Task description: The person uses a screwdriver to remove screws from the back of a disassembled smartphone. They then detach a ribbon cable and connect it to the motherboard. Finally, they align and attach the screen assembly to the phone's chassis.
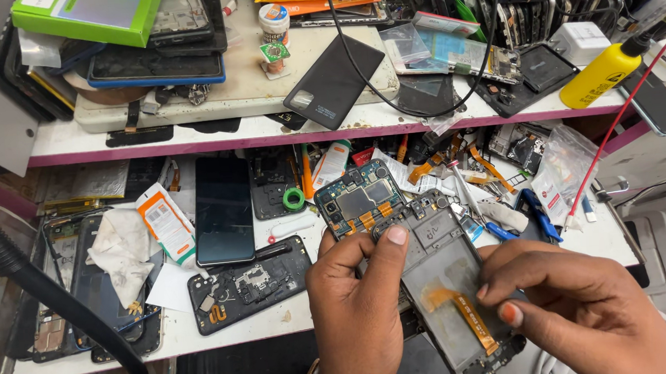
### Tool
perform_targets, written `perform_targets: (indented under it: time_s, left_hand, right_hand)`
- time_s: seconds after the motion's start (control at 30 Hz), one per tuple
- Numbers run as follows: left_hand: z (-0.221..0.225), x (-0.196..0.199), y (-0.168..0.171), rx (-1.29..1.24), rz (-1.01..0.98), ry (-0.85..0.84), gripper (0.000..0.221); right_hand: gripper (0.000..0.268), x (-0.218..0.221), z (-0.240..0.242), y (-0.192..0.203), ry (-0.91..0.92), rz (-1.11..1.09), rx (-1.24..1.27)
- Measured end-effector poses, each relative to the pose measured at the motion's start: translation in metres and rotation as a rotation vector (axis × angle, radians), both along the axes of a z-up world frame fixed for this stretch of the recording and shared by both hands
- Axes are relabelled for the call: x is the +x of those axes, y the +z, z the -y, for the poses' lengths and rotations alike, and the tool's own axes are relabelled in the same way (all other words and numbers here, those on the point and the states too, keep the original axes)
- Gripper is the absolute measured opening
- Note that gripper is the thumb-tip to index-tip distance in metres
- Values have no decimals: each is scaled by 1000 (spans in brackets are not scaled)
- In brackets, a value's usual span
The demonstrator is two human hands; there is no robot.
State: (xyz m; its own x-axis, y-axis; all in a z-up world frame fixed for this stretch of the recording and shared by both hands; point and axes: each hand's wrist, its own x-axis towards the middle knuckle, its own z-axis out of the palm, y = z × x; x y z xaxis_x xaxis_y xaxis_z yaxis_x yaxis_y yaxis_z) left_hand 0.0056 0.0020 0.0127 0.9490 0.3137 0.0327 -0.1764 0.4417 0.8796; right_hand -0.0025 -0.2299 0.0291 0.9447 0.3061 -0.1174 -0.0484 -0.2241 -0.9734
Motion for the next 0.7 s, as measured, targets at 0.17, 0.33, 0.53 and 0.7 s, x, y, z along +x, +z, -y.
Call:
perform_targets:
  time_s: [0.17,0.33,0.53,0.7]
  left_hand:
    - [-1,-1,1,45,14,4,37]
    - [-1,-2,3,72,10,-6,34]
    - [1,-3,4,76,53,-28,33]
    - [1,-5,7,64,41,-60,29]
  right_hand:
    - [23,3,-20,8,21,273,-6]
    - [43,5,-40,15,77,531,-289]
    - [29,0,-50,9,-11,667,-300]
    - [25,-4,-53,14,-73,631,-175]
